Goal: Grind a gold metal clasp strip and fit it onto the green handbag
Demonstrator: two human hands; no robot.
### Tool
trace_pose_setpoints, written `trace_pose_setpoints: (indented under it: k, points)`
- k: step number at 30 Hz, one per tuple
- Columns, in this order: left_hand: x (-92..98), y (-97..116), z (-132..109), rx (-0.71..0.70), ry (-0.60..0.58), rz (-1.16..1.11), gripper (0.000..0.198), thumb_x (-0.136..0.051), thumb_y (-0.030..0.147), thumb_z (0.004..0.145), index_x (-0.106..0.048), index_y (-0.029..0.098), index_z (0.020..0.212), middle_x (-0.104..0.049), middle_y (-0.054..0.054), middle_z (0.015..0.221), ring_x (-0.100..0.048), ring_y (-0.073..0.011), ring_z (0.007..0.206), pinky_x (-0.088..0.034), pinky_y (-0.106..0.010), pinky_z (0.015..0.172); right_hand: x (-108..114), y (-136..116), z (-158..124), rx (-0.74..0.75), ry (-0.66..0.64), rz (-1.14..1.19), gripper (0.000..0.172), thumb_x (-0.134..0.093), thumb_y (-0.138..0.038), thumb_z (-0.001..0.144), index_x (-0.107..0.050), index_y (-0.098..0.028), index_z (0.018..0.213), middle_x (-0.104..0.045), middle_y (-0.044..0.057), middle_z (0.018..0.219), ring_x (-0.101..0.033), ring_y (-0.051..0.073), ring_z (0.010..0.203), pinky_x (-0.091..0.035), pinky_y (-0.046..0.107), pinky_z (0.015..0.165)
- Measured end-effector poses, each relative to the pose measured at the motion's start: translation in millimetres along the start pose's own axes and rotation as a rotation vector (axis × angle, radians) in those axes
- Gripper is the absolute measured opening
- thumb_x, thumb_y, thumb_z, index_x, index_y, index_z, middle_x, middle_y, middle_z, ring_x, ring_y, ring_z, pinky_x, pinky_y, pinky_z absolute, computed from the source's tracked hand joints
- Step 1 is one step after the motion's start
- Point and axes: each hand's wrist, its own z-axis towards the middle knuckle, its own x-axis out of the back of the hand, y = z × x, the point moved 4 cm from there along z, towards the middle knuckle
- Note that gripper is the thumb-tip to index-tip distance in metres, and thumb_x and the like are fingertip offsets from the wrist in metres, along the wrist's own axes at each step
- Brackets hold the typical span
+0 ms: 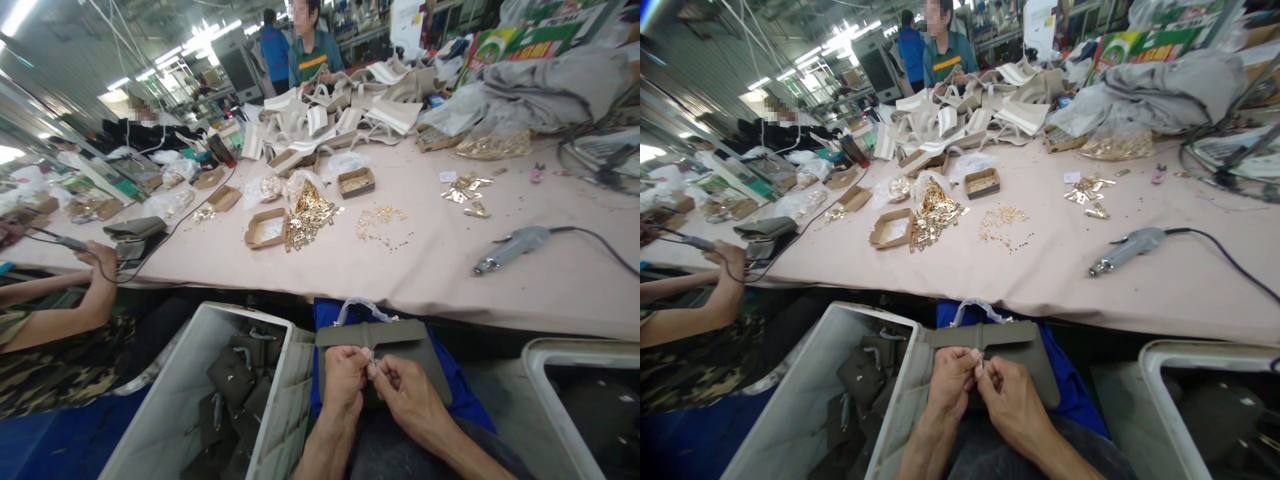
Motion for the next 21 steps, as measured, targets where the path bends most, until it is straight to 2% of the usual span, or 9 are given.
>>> trace_pose_setpoints:
  k: [3, 4, 5, 7, 9, 15, 21]
  points:
    - [-1.4, 2, 0, -0.006, 0.003, -0.009, 0.032, -0.077, 0.035, 0.055, -0.056, 0.015, 0.04, -0.047, 0.001, 0.037, -0.03, -0.004, 0.033, -0.014, -0.021, 0.037, 11, -12, -2, 0.243, 0.055, -0.161, 0.019, -0.062, -0.034, 0.095, -0.063, -0.018, 0.085, -0.059, 0.002, 0.072, -0.054, 0.015, 0.059, -0.041, 0.026, 0.056]
    - [-2.1, 2, 1, -0.006, 0.001, -0.014, 0.032, -0.077, 0.034, 0.055, -0.055, 0.016, 0.041, -0.046, 0.001, 0.037, -0.031, -0.0042, 0.033, -0.014, -0.021, 0.037, 13, -16, -2, 0.349, 0.053, -0.204, 0.01, -0.062, -0.027, 0.095, -0.065, -0.018, 0.093, -0.06, 0.003, 0.08, -0.056, 0.016, 0.064, -0.044, 0.027, 0.059]
    - [-2.8, 3, 1, -0.006, 0.0, -0.019, 0.031, -0.076, 0.034, 0.055, -0.055, 0.016, 0.041, -0.046, 0.001, 0.038, -0.031, -0.0042, 0.033, -0.014, -0.021, 0.037, 15, -20, -2, 0.459, 0.044, -0.24, 0.008, -0.06, -0.021, 0.095, -0.065, -0.018, 0.1, -0.06, 0.005, 0.087, -0.058, 0.017, 0.07, -0.046, 0.027, 0.063]
    - [-4.0, 5, 2, 0.001, 0.0, -0.027, 0.03, -0.076, 0.033, 0.054, -0.055, 0.016, 0.042, -0.044, 0.002, 0.038, -0.029, -0.0039, 0.033, -0.013, -0.021, 0.037, 18, -24, -2, 0.652, 0.025, -0.292, 0.024, -0.05, -0.009, 0.097, -0.065, -0.019, 0.112, -0.058, 0.009, 0.1, -0.059, 0.019, 0.083, -0.049, 0.029, 0.071]
    - [-4.7, 6, 2, 0.013, -0.002, -0.033, 0.029, -0.075, 0.031, 0.053, -0.053, 0.017, 0.042, -0.04, 0.005, 0.038, -0.027, -0.0034, 0.034, -0.012, -0.021, 0.036, 19, -25, -1, 0.776, 0.022, -0.336, 0.036, -0.041, -0.002, 0.097, -0.063, -0.019, 0.119, -0.057, 0.011, 0.103, -0.058, 0.02, 0.089, -0.051, 0.03, 0.074]
    - [-1.6, 8, 2, 0.047, -0.007, -0.048, 0.027, -0.076, 0.028, 0.051, -0.052, 0.017, 0.044, -0.035, 0.007, 0.04, -0.023, -0.0026, 0.036, -0.01, -0.02, 0.036, 16, -21, 5, 0.96, 0.029, -0.4, 0.037, -0.04, 0.002, 0.095, -0.062, -0.013, 0.121, -0.06, 0.016, 0.108, -0.058, 0.025, 0.098, -0.055, 0.037, 0.081]
    - [2.7, 6, 1, 0.008, 0.018, -0.067, 0.031, -0.081, 0.032, 0.05, -0.054, 0.017, 0.046, -0.037, 0.007, 0.04, -0.025, -0.0034, 0.036, -0.016, -0.019, 0.033, 18, -15, 7, 0.951, 0.049, -0.252, 0.041, -0.049, 0.004, 0.094, -0.062, -0.017, 0.127, -0.062, 0.014, 0.109, -0.061, 0.022, 0.098, -0.056, 0.034, 0.081]
